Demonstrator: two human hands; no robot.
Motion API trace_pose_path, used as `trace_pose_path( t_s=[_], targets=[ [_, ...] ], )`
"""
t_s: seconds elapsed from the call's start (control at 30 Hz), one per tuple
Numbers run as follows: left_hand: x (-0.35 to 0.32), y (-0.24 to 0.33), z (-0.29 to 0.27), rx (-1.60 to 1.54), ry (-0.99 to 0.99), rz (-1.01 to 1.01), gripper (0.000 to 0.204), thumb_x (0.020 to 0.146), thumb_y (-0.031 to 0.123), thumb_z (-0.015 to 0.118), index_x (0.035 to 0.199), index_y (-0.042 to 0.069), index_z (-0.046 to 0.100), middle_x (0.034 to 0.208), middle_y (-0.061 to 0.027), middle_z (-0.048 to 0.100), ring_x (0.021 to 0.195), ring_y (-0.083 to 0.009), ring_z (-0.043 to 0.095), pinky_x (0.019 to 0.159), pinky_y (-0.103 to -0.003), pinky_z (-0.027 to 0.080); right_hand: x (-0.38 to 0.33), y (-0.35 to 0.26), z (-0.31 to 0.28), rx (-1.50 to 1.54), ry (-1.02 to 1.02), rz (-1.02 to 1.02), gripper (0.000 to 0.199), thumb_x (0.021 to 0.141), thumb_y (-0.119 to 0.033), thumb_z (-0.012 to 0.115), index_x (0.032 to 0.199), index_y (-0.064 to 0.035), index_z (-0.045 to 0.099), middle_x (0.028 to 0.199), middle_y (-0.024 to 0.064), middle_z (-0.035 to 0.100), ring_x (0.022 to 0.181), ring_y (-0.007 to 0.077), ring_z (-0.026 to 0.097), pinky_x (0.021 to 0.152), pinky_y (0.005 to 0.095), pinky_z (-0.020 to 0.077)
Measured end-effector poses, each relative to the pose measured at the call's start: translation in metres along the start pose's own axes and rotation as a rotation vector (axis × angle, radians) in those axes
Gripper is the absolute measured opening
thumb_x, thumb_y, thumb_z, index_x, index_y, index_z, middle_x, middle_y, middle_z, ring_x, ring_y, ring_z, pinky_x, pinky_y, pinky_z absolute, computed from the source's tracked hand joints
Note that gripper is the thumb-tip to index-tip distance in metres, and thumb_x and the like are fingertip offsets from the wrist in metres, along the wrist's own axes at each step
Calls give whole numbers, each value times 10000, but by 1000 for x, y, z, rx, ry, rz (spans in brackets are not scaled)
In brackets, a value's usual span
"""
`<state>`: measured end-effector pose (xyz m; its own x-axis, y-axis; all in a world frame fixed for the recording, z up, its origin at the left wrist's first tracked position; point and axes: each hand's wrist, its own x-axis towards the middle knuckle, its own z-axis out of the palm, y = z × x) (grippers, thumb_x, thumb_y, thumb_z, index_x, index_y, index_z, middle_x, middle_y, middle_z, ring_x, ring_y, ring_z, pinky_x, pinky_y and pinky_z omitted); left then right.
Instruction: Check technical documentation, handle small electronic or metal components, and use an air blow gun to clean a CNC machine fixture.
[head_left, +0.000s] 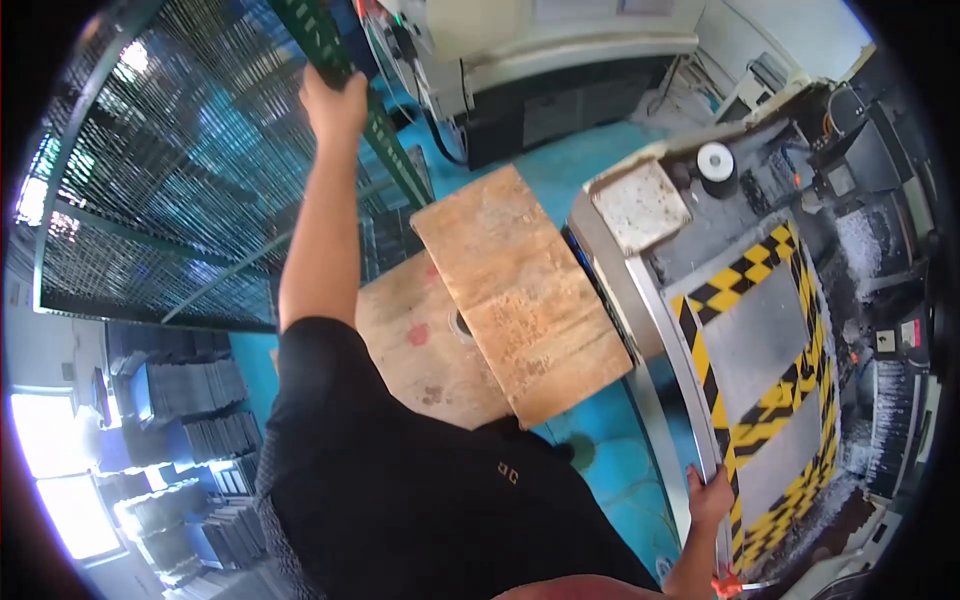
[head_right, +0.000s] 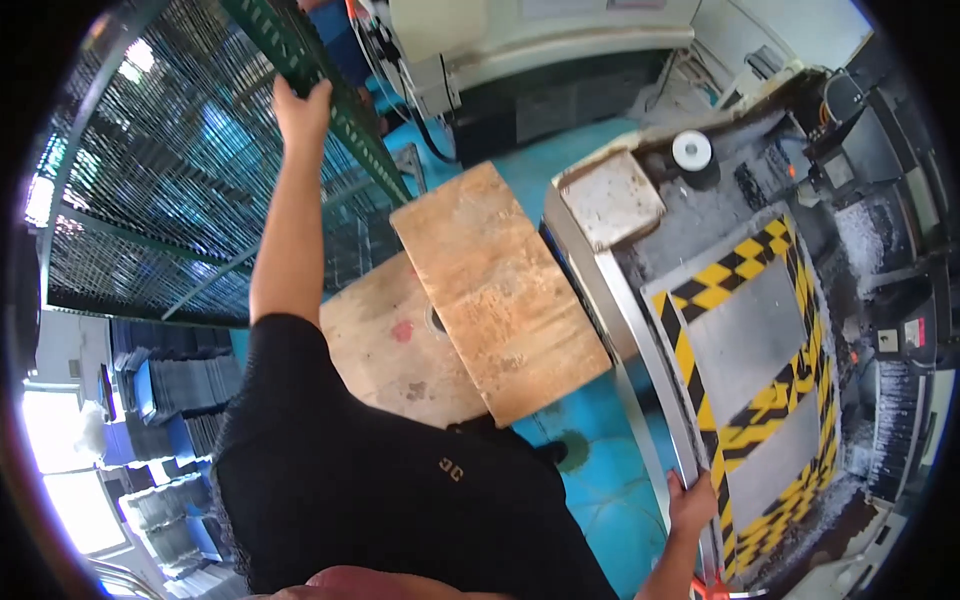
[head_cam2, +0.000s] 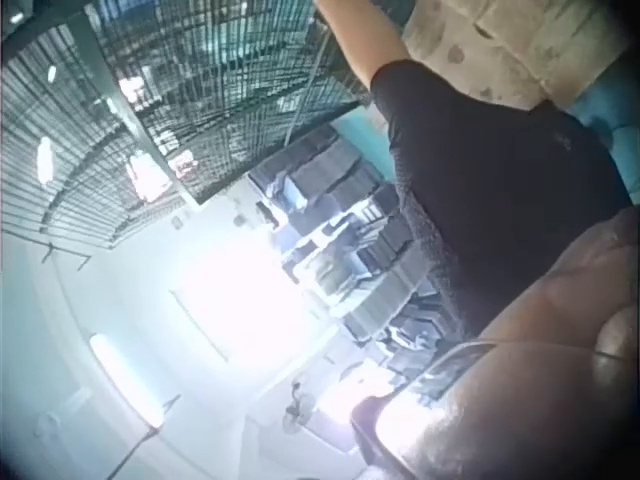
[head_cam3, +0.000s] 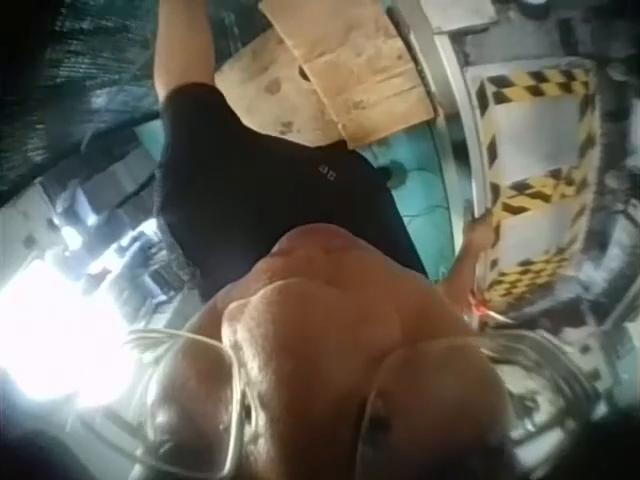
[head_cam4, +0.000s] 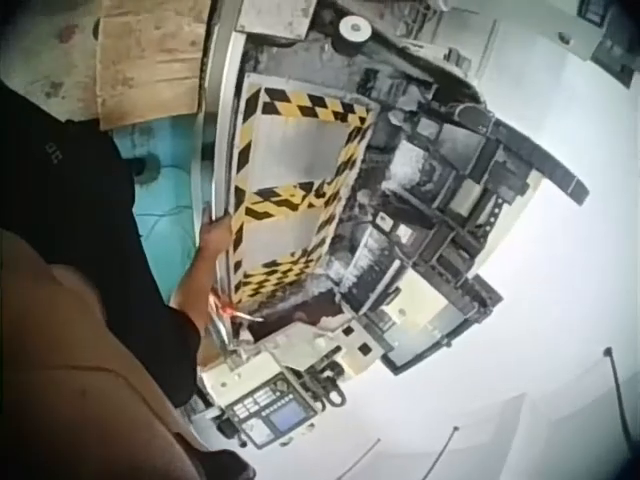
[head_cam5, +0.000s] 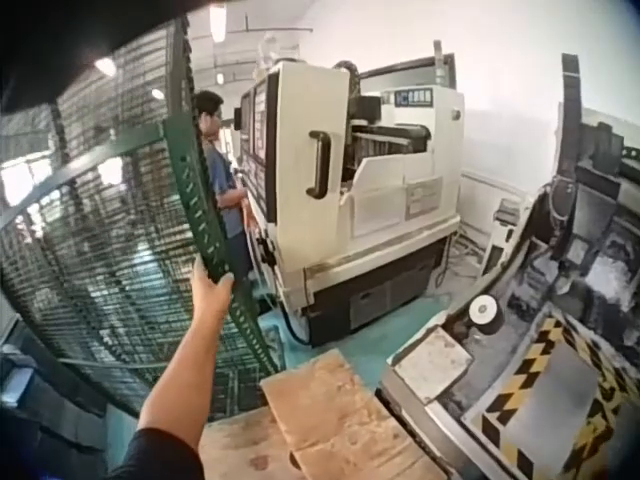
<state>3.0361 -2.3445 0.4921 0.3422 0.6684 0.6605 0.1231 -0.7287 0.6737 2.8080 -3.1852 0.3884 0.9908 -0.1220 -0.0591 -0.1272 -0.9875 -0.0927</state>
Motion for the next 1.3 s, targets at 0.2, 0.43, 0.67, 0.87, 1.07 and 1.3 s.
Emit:
trace_pose_path(
  t_s=[0.2,0.43,0.67,0.87,1.07,1.3],
  targets=[
    [-27,70,-13,100,44,-99,727,755,228,689,1410,63,418,1280,-257,504,1154,-436,532,1013,-483,427,-4,9,-5,-37,-48,35,560,694,-490,808,1015,-71,620,811,183,687,772,414,663,670,499,508],
    [-20,73,-7,106,-52,-88,659,762,206,658,1369,69,441,1236,-253,521,1138,-450,529,997,-492,434,-3,-1,-7,-19,-24,3,559,701,-492,805,1015,-68,619,785,180,682,744,409,662,657,491,506],
    [-25,78,6,57,-85,-55,721,756,197,647,1423,61,408,1283,-238,509,1178,-421,525,1017,-462,437,-3,-7,-10,-34,21,-11,529,705,-475,811,989,-66,635,771,182,682,737,400,669,646,484,510],
    [-25,84,24,63,-163,-53,784,761,202,643,1461,8,351,1327,-254,478,1208,-416,513,1034,-447,430,-3,-10,-13,-6,35,-13,531,695,-472,815,994,-64,653,756,177,682,721,392,670,647,471,515],
    [-34,96,41,68,-225,-54,866,767,194,633,1503,-43,243,1405,-282,415,1273,-426,463,1078,-418,398,-5,-9,-14,-36,65,-30,538,688,-482,815,982,-59,659,743,172,677,712,382,670,643,464,516],
    [-77,96,39,-4,-342,60,837,790,178,642,1506,-27,260,1456,-296,398,1356,-400,406,1118,-410,358,-18,0,-17,-150,37,-24,602,709,-585,754,954,-43,662,735,161,667,726,377,663,625,478,506]
  ],
)
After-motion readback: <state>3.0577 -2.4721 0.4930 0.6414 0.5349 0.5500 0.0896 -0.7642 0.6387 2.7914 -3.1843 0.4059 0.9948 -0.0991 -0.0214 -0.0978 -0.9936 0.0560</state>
